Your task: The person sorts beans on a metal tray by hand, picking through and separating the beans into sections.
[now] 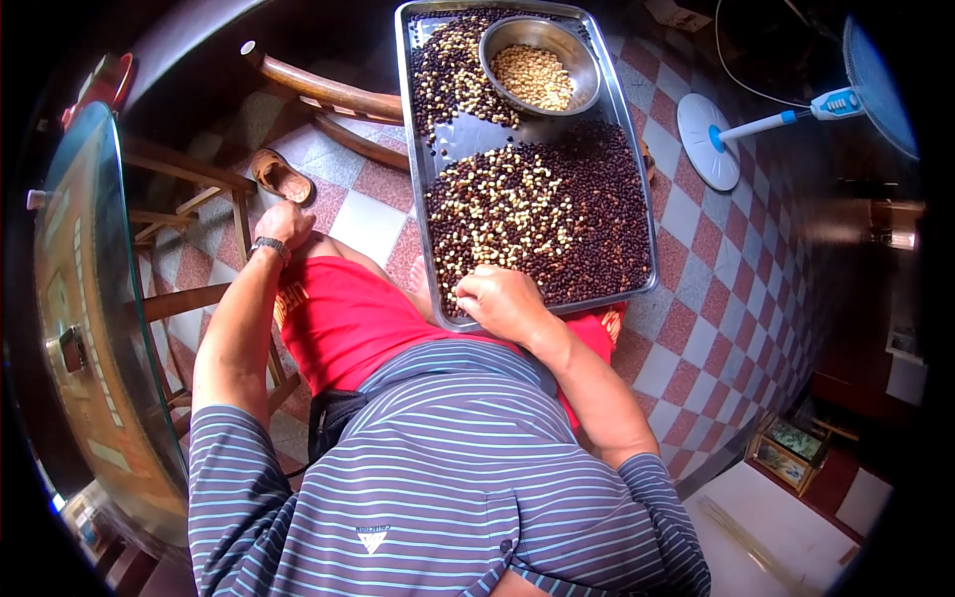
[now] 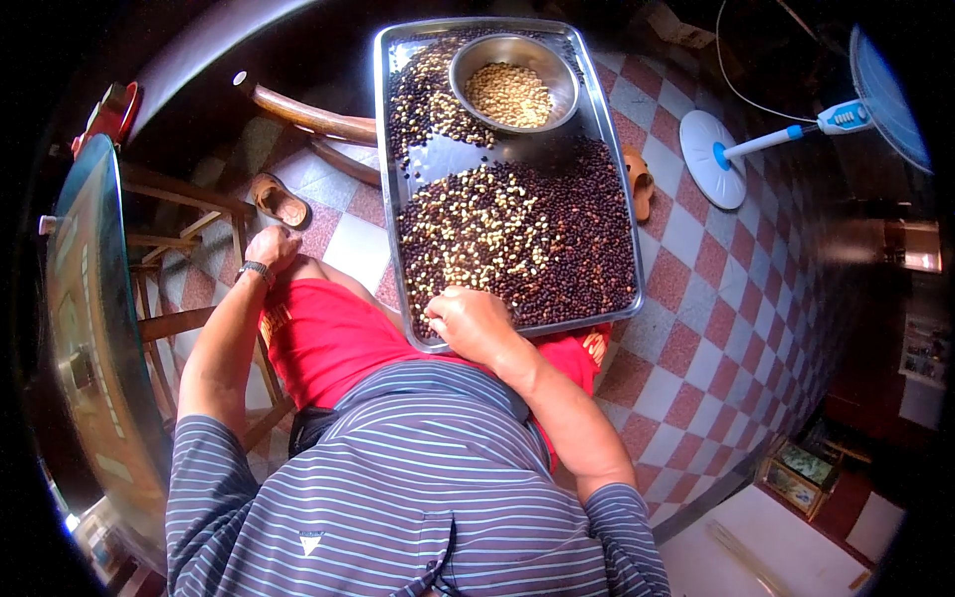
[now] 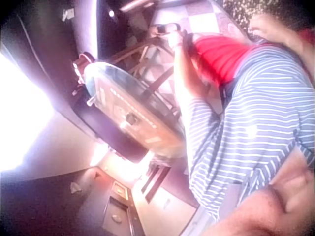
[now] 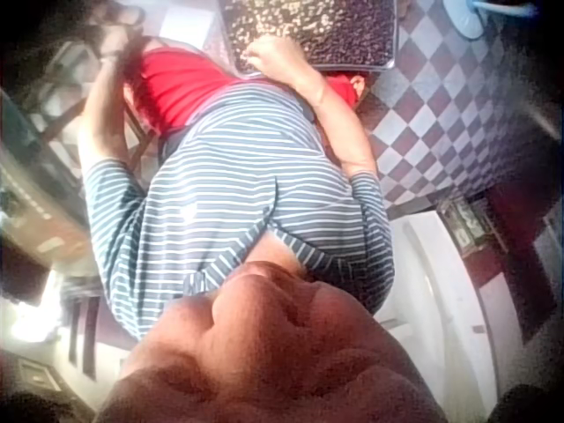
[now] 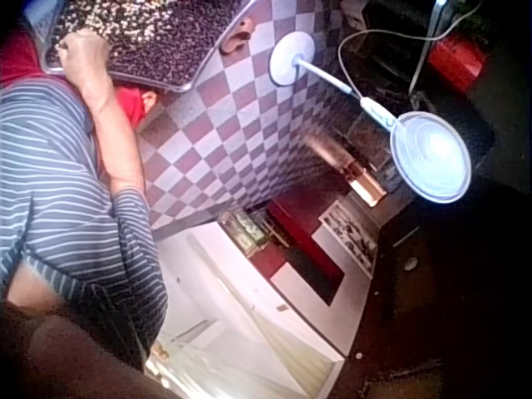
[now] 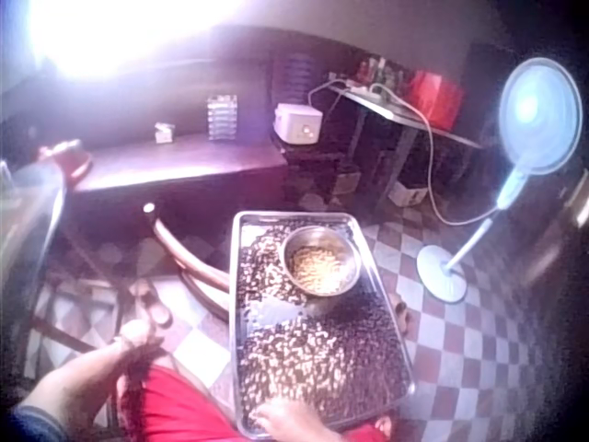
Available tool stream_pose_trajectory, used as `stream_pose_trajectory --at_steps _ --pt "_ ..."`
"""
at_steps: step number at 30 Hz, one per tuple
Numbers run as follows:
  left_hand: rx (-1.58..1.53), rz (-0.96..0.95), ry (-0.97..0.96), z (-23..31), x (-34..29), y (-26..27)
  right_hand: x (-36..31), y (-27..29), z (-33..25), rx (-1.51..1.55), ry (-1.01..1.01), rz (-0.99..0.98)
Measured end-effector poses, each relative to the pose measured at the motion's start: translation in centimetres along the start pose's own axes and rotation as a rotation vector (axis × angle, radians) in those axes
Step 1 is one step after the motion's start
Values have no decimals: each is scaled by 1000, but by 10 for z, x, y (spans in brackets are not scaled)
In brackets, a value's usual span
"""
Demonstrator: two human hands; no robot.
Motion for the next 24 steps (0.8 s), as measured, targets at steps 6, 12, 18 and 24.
stream_pose_trajectory --at_steps 6,12,18,24 --pt "-3 2 1 -2 1 -3 1 1 1 -76 3 -4" --pt "-4 5 -26 -2 3 -7 -11 19 25 1274 -692 -219" --pt "-2 -1 20 -4 4 -7 -8 6 26 940 -659 -51" --pt "0 -23 8 -1 0 -3 -3 -7 12 223 -363 31"
Point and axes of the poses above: each hand's wrist, its own x-axis towards the middle knuckle, its own y-axis out of the back of the hand, z = x × y, the point moved 7 cm from there along x, towards the middle knuckle, and after that the axes turned 14 degrees about z, right-handed, at the moved point
